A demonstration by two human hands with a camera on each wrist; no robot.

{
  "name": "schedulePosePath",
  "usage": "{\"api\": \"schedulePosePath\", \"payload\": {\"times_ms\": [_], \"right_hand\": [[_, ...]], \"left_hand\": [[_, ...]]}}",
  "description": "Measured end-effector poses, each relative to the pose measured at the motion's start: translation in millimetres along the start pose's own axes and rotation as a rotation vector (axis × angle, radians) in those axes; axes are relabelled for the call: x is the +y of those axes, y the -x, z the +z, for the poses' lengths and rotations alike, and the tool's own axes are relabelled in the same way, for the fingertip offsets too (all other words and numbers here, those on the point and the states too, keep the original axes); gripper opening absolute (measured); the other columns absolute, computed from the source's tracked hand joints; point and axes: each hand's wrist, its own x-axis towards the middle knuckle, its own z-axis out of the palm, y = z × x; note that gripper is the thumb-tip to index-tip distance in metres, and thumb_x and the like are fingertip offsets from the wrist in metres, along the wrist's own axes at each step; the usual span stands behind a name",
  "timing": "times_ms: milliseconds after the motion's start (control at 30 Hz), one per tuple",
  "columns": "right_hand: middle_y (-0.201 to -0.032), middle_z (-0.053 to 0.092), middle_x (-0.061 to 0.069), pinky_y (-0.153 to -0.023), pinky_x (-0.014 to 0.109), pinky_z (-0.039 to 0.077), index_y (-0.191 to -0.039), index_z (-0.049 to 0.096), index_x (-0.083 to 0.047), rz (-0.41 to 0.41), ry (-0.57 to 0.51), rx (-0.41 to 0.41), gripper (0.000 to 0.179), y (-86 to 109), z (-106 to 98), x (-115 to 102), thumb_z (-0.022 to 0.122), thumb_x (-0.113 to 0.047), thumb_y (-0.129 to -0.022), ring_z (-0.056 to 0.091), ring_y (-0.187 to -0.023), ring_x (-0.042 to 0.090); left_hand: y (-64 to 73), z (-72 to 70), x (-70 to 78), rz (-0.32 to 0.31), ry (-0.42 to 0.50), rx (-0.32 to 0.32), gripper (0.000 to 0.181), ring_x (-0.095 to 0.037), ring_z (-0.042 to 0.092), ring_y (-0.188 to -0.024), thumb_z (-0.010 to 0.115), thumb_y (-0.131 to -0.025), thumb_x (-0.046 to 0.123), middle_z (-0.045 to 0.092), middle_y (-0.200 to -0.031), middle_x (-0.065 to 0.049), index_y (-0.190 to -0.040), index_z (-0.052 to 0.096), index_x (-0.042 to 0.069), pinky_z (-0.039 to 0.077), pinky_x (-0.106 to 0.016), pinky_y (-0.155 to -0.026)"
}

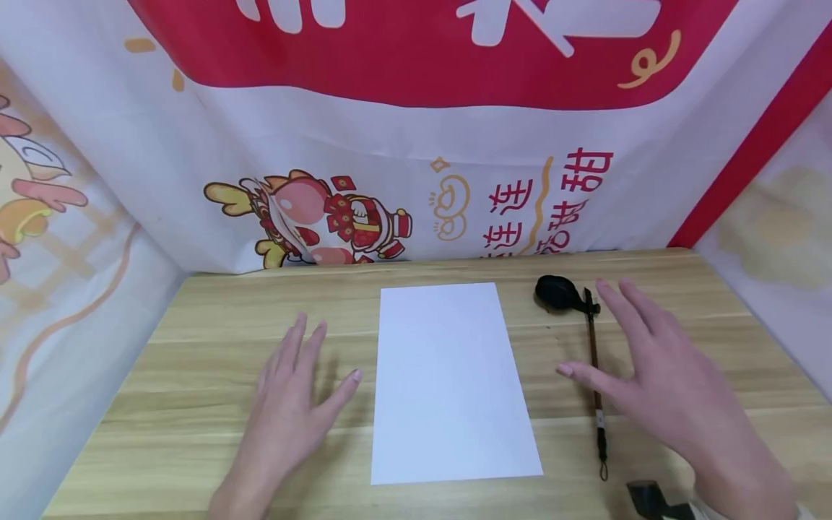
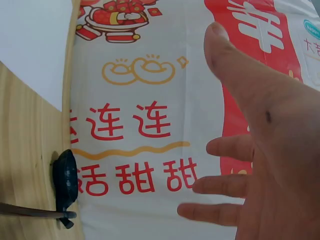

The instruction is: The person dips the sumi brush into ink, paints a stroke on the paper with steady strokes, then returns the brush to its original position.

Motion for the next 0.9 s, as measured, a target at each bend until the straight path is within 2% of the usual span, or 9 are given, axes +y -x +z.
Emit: {"api": "schedulePosePath", "payload": {"times_ms": [167, 300, 367, 400, 467, 533, 600, 767, 900], "right_hand": [[-0.172, 0.033, 0.028, -0.102, 0.085, 0.038, -0.170, 0.032, -0.018, -0.064, -0.109, 0.063, 0.108, -3.9, 3, 10, 0.088, -0.054, -0.085, 0.040, -0.148, 0.059], [-0.161, 0.049, 0.026, -0.097, 0.073, 0.050, -0.164, 0.043, -0.016, -0.102, -0.177, 0.131, 0.096, -5.0, 5, 18, 0.092, -0.039, -0.085, 0.060, -0.130, 0.054], [-0.151, 0.058, 0.023, -0.095, 0.046, 0.062, -0.160, 0.050, -0.014, -0.110, -0.229, 0.165, 0.089, -5.5, 8, 22, 0.094, -0.030, -0.084, 0.065, -0.121, 0.044], [-0.145, 0.062, 0.021, -0.090, 0.031, 0.064, -0.157, 0.053, -0.014, -0.113, -0.253, 0.181, 0.086, -5.7, 10, 24, 0.095, -0.027, -0.083, 0.068, -0.118, 0.033], [-0.134, 0.067, 0.017, -0.085, 0.007, 0.055, -0.152, 0.060, -0.013, -0.117, -0.312, 0.205, 0.080, -6.6, 13, 28, 0.096, -0.020, -0.081, 0.065, -0.120, 0.011], [-0.128, 0.071, 0.015, -0.085, -0.006, 0.042, -0.146, 0.065, -0.012, -0.124, -0.361, 0.225, 0.074, -7.4, 17, 31, 0.097, -0.014, -0.080, 0.058, -0.117, -0.007], [-0.125, 0.073, 0.014, -0.084, -0.004, 0.045, -0.142, 0.068, -0.012, -0.127, -0.389, 0.233, 0.068, -7.9, 20, 35, 0.096, -0.011, -0.080, 0.051, -0.113, -0.019], [-0.120, 0.075, 0.008, -0.080, 0.001, 0.051, -0.137, 0.072, -0.014, -0.100, -0.432, 0.237, 0.059, -8.4, 27, 42, 0.093, -0.007, -0.083, 0.057, -0.108, -0.019], [-0.116, 0.073, -0.016, -0.080, 0.005, 0.054, -0.135, 0.074, -0.016, -0.037, -0.488, 0.217, 0.051, -7.4, 32, 48, 0.091, -0.009, -0.087, 0.065, -0.104, -0.014]], "left_hand": [[-3.7, 3.4, -1.9, -0.030, 0.184, 0.003, 0.086, -0.047, 0.026, -0.163, 0.070, -0.101, 0.056, 0.019, -0.182, -0.005, -0.169, 0.034, 0.016, 0.028, -0.074, -0.124], [-6.7, 7.6, -4.6, -0.039, 0.344, 0.025, 0.082, -0.042, 0.040, -0.158, 0.077, -0.100, 0.044, 0.037, -0.175, -0.011, -0.166, 0.039, 0.015, 0.035, -0.063, -0.126], [-8.0, 9.6, -6.6, -0.058, 0.429, 0.025, 0.080, -0.041, 0.046, -0.154, 0.080, -0.098, 0.039, 0.044, -0.170, -0.013, -0.164, 0.042, 0.014, 0.039, -0.057, -0.125], [-8.4, 10.4, -7.5, -0.076, 0.470, 0.020, 0.080, -0.040, 0.049, -0.152, 0.082, -0.097, 0.037, 0.047, -0.168, -0.014, -0.163, 0.043, 0.015, 0.042, -0.055, -0.124], [-9.1, 12.5, -10.1, -0.118, 0.545, -0.002, 0.078, -0.039, 0.052, -0.151, 0.083, -0.096, 0.037, 0.051, -0.165, -0.014, -0.161, 0.046, 0.017, 0.043, -0.055, -0.123], [-10.0, 14.7, -13.1, -0.164, 0.607, -0.031, 0.076, -0.037, 0.054, -0.150, 0.084, -0.095, 0.037, 0.054, -0.163, -0.012, -0.159, 0.048, 0.019, 0.044, -0.054, -0.123], [-11.1, 17.3, -16.5, -0.196, 0.664, -0.055, 0.073, -0.034, 0.056, -0.148, 0.084, -0.095, 0.036, 0.057, -0.160, -0.011, -0.158, 0.050, 0.020, 0.047, -0.050, -0.121], [-14.3, 28.4, -26.9, -0.201, 0.818, -0.068, 0.065, -0.025, 0.063, -0.138, 0.084, -0.096, 0.028, 0.063, -0.153, -0.010, -0.152, 0.056, 0.013, 0.055, -0.026, -0.108], [-14.5, 39.0, -34.4, -0.198, 0.920, -0.068, 0.060, -0.019, 0.067, -0.130, 0.082, -0.096, 0.018, 0.066, -0.148, -0.014, -0.150, 0.057, 0.007, 0.056, -0.020, -0.103]]}}
